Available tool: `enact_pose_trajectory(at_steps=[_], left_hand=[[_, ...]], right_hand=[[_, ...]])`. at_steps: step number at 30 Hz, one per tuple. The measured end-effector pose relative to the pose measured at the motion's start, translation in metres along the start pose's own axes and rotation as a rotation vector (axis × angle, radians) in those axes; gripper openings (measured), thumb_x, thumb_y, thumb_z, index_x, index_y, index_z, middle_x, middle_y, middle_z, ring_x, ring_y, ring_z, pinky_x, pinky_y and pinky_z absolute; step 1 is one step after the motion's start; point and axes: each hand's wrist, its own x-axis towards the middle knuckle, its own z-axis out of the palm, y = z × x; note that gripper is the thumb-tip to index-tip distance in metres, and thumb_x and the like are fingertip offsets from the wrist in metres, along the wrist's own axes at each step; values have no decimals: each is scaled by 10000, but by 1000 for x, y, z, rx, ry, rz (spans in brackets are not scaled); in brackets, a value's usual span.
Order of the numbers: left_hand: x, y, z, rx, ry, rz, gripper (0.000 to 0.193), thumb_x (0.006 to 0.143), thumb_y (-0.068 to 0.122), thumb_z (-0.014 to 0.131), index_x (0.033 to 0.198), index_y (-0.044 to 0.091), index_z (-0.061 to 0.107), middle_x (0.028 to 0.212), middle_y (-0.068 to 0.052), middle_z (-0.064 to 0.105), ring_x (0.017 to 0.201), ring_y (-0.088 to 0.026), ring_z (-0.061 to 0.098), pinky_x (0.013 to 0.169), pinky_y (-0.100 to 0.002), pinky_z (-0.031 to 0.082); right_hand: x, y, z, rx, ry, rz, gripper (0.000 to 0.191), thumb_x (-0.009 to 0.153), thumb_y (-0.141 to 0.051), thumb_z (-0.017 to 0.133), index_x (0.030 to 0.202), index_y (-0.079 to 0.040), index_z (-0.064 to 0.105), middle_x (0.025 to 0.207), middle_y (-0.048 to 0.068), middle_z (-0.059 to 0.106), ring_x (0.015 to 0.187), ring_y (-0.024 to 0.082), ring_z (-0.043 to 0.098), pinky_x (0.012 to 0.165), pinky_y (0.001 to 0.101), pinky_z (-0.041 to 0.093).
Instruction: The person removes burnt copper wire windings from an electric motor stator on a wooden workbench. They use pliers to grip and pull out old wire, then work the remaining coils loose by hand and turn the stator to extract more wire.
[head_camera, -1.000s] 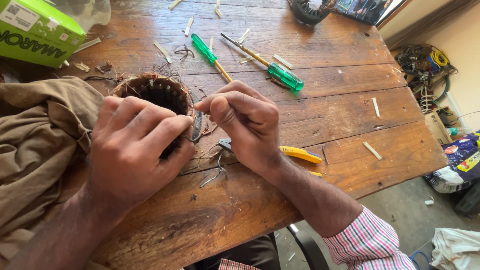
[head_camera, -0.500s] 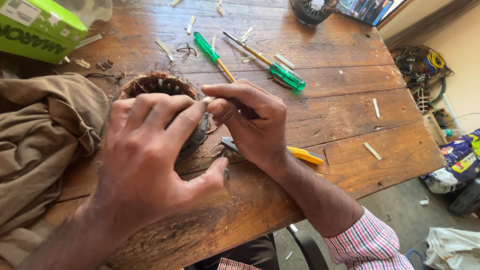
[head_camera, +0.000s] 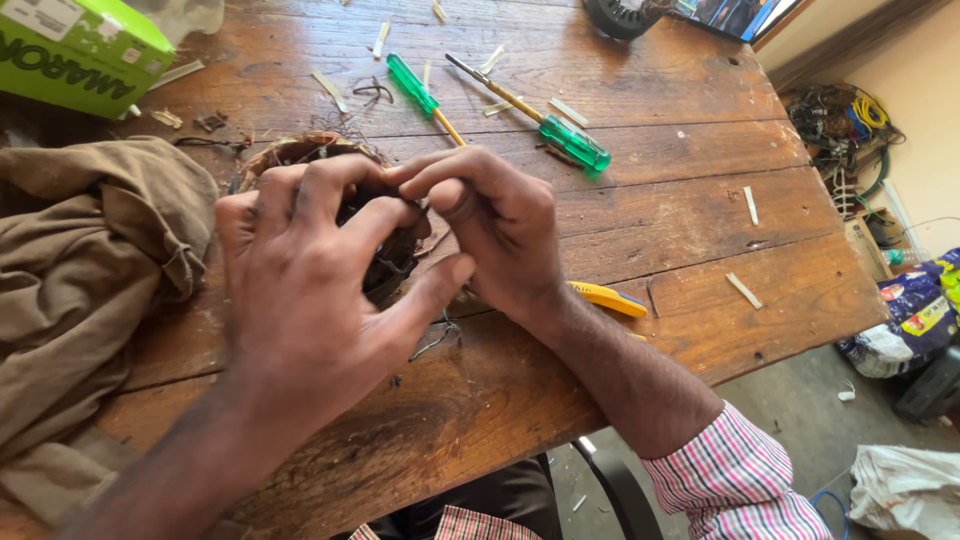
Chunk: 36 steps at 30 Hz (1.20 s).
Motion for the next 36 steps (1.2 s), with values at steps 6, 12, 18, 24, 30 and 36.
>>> enact_pose_trajectory(at_steps=[6,12,18,24,30,36], left_hand=[[1,3,12,89,201,40,476,859,555,800,949,88,769,970,-42,634,946,-229,539,840,-444,314],[-3,1,13,-106,258,-22,435,918,376,876,736,156,547,815,-6,561,860,-217,514,859,-413,308],[-6,3,16,-67,266,64,346,933,300,857,792,143,582,906,-11,602,910,-218,543,890,-422,318],[-6,2,19,-63,292,44,297,932,285,834,810,142,604,915,-14,620,918,-223,555,892,-421,319],[-7,-1,17,-150,276,56,180,938,209,781,947,113,629,954,-43,629,940,-235,546,904,-426,357],[-6,-4,6,-52,196,140,225,821,165,761,998,77,654,1055,-70,643,1051,-293,571,951,-461,405]], right_hand=[[-2,7,2,118,121,91,219,1181,-197,540,1108,-6,619,1065,157,741,1014,148,707,916,301,604],[19,15,-33,558,557,123,135,1144,-138,498,1119,-15,546,821,139,708,791,271,750,868,480,683],[14,12,-45,658,400,533,259,1057,-195,503,1259,-48,568,903,111,747,771,210,750,771,384,628],[7,-25,-130,1866,-228,-463,552,1054,-197,557,1539,-23,361,1044,89,757,702,213,794,649,392,648],[3,24,-100,931,-482,-72,719,979,-555,644,1552,-192,407,1119,95,756,932,259,764,844,442,623],[9,-15,-36,-43,-357,94,299,1015,-136,804,1294,-99,704,1035,72,763,890,158,736,806,281,614]])
